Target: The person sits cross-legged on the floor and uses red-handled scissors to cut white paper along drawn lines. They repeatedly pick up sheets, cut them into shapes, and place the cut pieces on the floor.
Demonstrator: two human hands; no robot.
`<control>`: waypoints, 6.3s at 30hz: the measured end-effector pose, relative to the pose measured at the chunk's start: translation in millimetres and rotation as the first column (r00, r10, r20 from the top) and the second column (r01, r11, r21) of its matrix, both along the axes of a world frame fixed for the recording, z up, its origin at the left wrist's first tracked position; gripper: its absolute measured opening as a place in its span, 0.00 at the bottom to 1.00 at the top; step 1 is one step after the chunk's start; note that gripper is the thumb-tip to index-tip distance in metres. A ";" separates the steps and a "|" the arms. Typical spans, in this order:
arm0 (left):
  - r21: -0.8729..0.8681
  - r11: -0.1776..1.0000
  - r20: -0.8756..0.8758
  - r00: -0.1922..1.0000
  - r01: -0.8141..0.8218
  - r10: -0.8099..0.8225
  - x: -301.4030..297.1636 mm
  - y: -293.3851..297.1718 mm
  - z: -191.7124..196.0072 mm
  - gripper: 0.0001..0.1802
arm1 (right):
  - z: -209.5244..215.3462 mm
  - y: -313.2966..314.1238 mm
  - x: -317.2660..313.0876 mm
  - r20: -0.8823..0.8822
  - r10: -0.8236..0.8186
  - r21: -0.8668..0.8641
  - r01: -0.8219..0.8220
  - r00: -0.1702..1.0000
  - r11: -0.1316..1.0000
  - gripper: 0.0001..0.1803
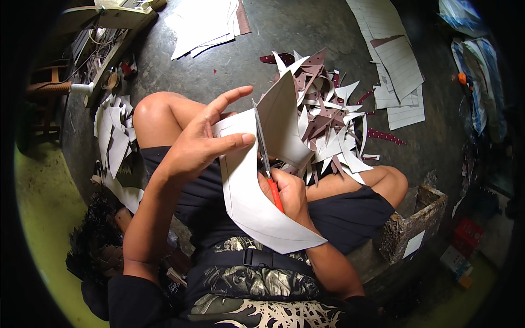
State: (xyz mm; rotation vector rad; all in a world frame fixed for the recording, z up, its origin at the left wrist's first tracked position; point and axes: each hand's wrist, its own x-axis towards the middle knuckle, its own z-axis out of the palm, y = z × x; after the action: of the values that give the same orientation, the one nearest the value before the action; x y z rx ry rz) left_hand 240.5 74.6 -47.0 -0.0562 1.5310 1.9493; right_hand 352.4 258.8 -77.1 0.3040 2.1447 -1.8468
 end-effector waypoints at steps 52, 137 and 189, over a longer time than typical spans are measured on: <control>0.283 0.870 0.095 0.914 -0.404 0.393 18.5 126.3 -17.4 0.17 | -1.1 70.5 53.1 -0.053 -0.154 0.012 0.155 0.987 0.988 0.23; 0.136 0.982 -0.025 0.992 0.127 -0.125 10.9 69.3 -7.1 0.23 | 16.3 56.7 70.1 0.069 -0.124 0.094 0.117 0.990 0.989 0.27; 0.161 0.984 -0.031 0.996 -0.074 0.081 47.0 96.5 -9.2 0.23 | -3.5 48.4 69.8 -0.107 -0.269 -0.102 0.259 0.957 0.961 0.20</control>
State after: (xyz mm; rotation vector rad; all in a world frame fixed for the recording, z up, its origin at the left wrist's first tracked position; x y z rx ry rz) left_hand 287.5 171.1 -56.2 -0.0106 1.4100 2.1396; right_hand 422.2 307.2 -80.5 0.4937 2.1824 -2.1492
